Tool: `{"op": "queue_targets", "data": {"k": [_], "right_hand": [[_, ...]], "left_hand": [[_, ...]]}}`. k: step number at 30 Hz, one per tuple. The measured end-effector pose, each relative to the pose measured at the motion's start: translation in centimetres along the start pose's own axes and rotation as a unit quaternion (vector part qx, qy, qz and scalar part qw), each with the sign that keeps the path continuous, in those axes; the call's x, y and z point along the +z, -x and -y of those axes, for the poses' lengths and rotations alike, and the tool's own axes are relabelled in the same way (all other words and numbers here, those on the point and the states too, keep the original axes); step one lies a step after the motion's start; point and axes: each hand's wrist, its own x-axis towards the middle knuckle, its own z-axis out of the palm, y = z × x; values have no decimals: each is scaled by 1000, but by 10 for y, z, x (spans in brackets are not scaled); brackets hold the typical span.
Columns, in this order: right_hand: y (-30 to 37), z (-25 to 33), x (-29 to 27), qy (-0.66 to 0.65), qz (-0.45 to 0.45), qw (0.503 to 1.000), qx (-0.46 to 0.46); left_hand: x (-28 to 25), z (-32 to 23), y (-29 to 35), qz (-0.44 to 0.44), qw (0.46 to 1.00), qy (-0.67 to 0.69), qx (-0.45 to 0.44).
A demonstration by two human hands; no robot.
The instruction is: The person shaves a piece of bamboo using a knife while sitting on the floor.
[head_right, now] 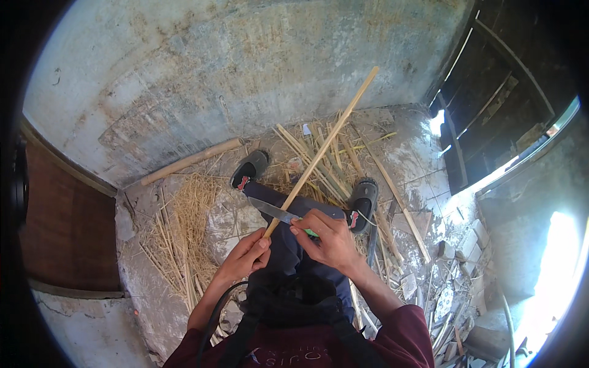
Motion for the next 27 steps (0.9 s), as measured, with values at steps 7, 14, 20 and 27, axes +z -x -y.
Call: {"op": "queue_targets", "data": {"k": [7,14,20,27], "right_hand": [[-5,-7,-7,1,-17,1000,10],[-16,-17,-19,7,-47,997,56],[-9,-8,-3,21,2,1000,-5],[-16,-2,5,10,9,1000,-11]], "left_hand": [[-1,0,6,11,998,-54,-5],[-10,9,7,4,1000,-8,-7],[-12,9,3,-26,998,-51,28],[-7,4,5,-18,999,-39,17]]}}
